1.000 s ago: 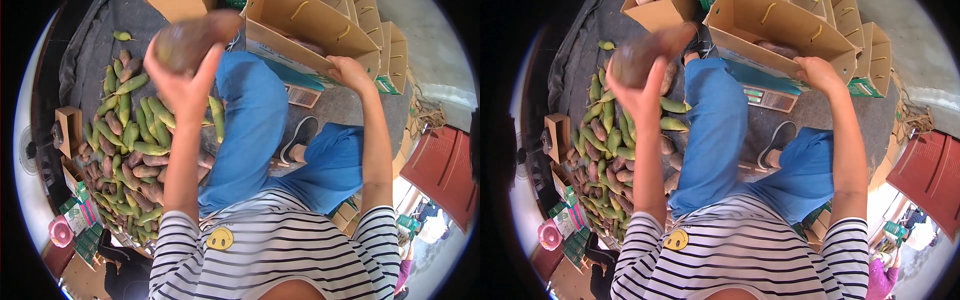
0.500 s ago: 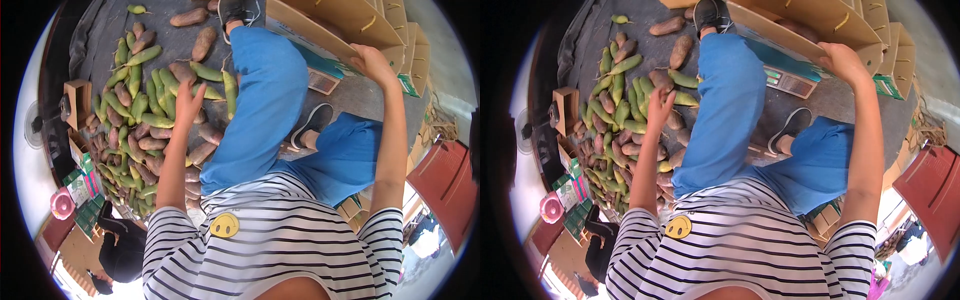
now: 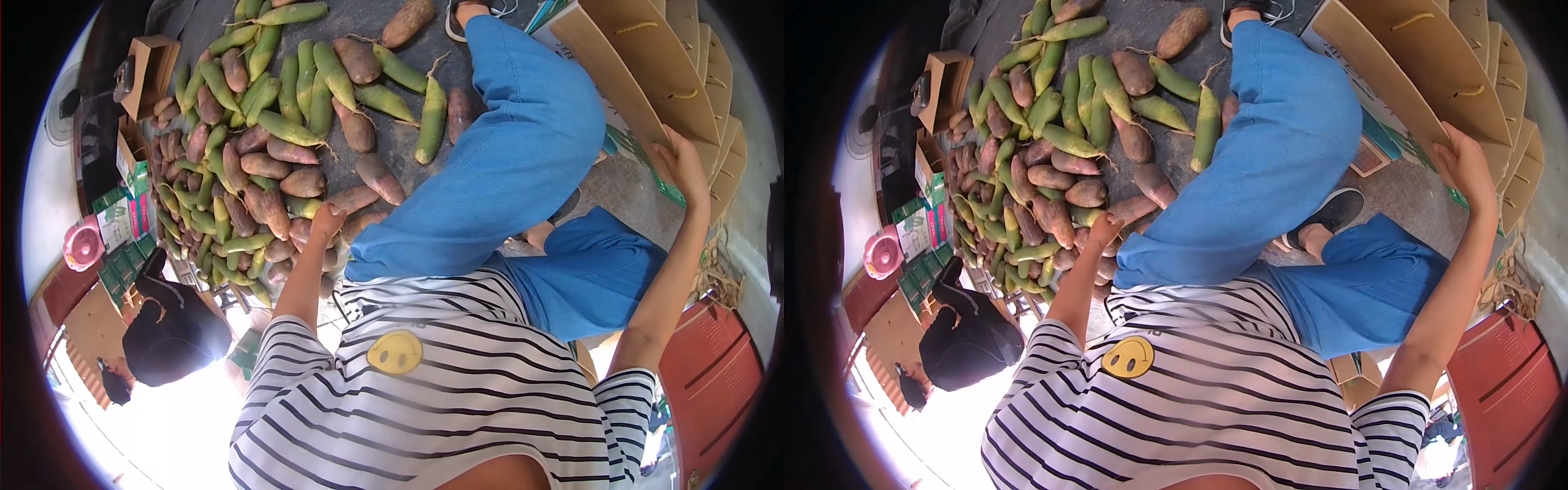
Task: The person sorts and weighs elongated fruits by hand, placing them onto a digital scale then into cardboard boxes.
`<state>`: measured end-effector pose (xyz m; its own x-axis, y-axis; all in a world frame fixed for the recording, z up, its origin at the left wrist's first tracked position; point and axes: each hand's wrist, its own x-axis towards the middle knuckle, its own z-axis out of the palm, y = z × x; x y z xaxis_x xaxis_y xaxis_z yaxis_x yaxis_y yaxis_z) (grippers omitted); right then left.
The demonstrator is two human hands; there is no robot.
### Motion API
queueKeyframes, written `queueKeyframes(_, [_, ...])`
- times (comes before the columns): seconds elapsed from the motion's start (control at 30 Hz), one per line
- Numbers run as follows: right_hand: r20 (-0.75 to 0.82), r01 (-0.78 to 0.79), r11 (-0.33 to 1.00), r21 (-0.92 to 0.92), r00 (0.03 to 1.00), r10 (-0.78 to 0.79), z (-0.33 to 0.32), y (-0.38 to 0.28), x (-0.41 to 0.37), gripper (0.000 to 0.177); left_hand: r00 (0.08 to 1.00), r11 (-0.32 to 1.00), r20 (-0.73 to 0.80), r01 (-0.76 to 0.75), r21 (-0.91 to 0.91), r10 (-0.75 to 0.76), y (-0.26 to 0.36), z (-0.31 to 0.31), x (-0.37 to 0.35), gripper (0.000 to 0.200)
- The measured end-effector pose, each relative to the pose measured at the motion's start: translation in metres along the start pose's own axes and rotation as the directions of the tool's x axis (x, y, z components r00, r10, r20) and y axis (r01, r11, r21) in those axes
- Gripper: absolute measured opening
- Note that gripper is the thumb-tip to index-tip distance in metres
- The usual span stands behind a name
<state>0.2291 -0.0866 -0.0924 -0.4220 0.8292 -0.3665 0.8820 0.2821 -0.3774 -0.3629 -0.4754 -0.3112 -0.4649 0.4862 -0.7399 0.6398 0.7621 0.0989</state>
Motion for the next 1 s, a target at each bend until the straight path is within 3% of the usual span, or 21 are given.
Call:
queueKeyframes(0.13, [-0.042, -0.019, 0.999, -0.047, 0.999, 0.017, 0.001, -0.004, -0.003, 0.037, 0.996, 0.989, -0.077, 0.054, 0.138, -0.044, -0.031, -0.001, 0.001, 0.053])
queueKeyframes(0.27, [-0.032, -0.059, 0.994, -0.09, 0.998, 0.056, 0.001, 0.0, -0.003, 0.038, 0.966, 0.898, -0.024, -0.23, 0.375, 0.258, -0.002, 0.002, -0.006, 0.062])
queueKeyframes(0.37, [-0.026, -0.068, 0.996, -0.048, 0.997, 0.067, 0.001, -0.004, -0.002, 0.038, 0.934, 0.824, -0.046, -0.289, 0.487, 0.355, 0.016, 0.024, 0.008, 0.065])
queueKeyframes(0.57, [-0.026, -0.129, 0.991, -0.027, 0.991, 0.128, -0.002, -0.012, -0.002, 0.036, 0.992, 0.779, 0.082, -0.122, 0.616, 0.091, 0.03, 0.042, 0.046, 0.062])
queueKeyframes(0.67, [-0.043, -0.083, 0.994, -0.07, 0.996, 0.08, -0.002, -0.012, -0.003, 0.036, 0.982, 0.763, 0.188, -0.144, 0.631, 0.029, 0.066, 0.011, 0.017, 0.065])
queueKeyframes(0.73, [-0.006, -0.109, 0.989, -0.103, 0.994, 0.109, -0.004, -0.018, -0.003, 0.036, 0.992, 0.807, 0.064, -0.126, 0.578, 0.109, 0.055, 0.015, 0.007, 0.067])
queueKeyframes(0.83, [-0.041, -0.075, 0.987, -0.143, 0.997, 0.07, -0.003, -0.016, -0.003, 0.036, 1.0, 0.965, 0.006, 0.017, 0.261, -0.019, 0.022, 0.004, 0.009, 0.072])
queueKeyframes(0.87, [-0.065, -0.058, 0.986, -0.159, 0.997, 0.048, -0.001, -0.013, -0.005, 0.036, 0.991, 0.98, -0.019, 0.137, 0.145, -0.136, -0.002, 0.01, 0.02, 0.08])
queueKeyframes(0.9, [-0.09, -0.062, 0.986, -0.153, 0.995, 0.049, -0.001, -0.015, -0.006, 0.034, 0.993, 0.982, 0.021, 0.121, -0.148, -0.119, -0.042, 0.02, 0.036, 0.08])
queueKeyframes(0.93, [-0.116, -0.067, 0.987, -0.146, 0.992, 0.05, -0.001, -0.019, -0.007, 0.033, 0.996, 0.937, -0.023, 0.075, -0.34, -0.088, -0.04, 0.016, 0.046, 0.079])
queueKeyframes(1.0, [-0.094, -0.083, 0.987, -0.134, 0.993, 0.07, -0.002, -0.017, -0.006, 0.028, 0.98, 0.802, -0.194, -0.085, -0.591, -0.039, -0.009, -0.001, 0.043, 0.074])
